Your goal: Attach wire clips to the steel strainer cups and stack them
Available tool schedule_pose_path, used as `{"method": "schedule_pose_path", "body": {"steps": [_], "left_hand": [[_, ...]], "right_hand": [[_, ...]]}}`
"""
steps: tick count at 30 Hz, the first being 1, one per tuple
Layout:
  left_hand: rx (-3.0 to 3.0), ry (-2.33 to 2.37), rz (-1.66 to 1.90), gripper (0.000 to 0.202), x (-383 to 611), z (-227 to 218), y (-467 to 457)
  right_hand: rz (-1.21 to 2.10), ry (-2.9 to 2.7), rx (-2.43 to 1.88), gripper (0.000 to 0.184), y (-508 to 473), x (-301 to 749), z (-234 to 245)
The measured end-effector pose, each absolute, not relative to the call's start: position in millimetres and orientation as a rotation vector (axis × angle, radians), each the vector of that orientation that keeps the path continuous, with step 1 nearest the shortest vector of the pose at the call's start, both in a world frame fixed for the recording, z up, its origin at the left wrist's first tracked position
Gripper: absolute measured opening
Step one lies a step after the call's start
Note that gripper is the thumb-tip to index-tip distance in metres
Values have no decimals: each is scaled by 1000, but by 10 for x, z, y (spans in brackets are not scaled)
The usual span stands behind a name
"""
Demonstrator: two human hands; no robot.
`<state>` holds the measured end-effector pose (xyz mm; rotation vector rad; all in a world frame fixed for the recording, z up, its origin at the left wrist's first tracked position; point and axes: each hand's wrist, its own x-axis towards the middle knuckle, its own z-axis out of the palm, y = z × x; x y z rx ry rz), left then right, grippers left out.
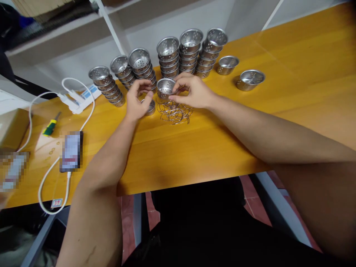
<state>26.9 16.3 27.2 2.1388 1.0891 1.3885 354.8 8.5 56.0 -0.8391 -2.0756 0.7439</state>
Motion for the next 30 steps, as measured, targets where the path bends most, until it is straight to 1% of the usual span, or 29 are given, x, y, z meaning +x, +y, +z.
{"method": "schedule_pose_path", "body": {"steps": [2,4,5,8,13,15,17,19,22,23,26,27,30], "left_hand": [[2143,978,1362,93,421,168,173],[2149,887,1341,105,600,37,180],[2145,871,1337,108,686,-25,181],[2103,907,1356,106,867,-152,178],[2148,898,1383,106,842,-142,174],[2175,930,1371,108,751,-80,170],[2197,1004,1334,111,643,1,172],[2221,1069,1323,113,548,72,189],[2227,1071,1445,114,521,76,232],[2209,1045,1496,114,555,40,244],[2139,947,1512,111,742,-146,252],[2133,922,1470,111,805,-215,251],[2141,868,1382,113,888,-371,281]], "right_hand": [[770,-2068,-837,64,34,3524,608],[771,-2077,-816,65,-7,3516,655],[762,-2085,-804,65,-20,3518,673],[733,-2101,-793,67,-27,3529,699],[839,-2056,-758,86,27,3539,700],[898,-2059,-736,90,74,3580,702],[933,-2095,-752,85,139,3653,687],[969,-2170,-783,71,211,3731,640],[1022,-2364,-783,54,270,3776,548],[1011,-2443,-791,47,263,3761,532],[847,-2648,-853,15,156,3656,575],[774,-2686,-879,14,101,3616,616],[665,-2740,-950,24,-54,3533,751]]}}
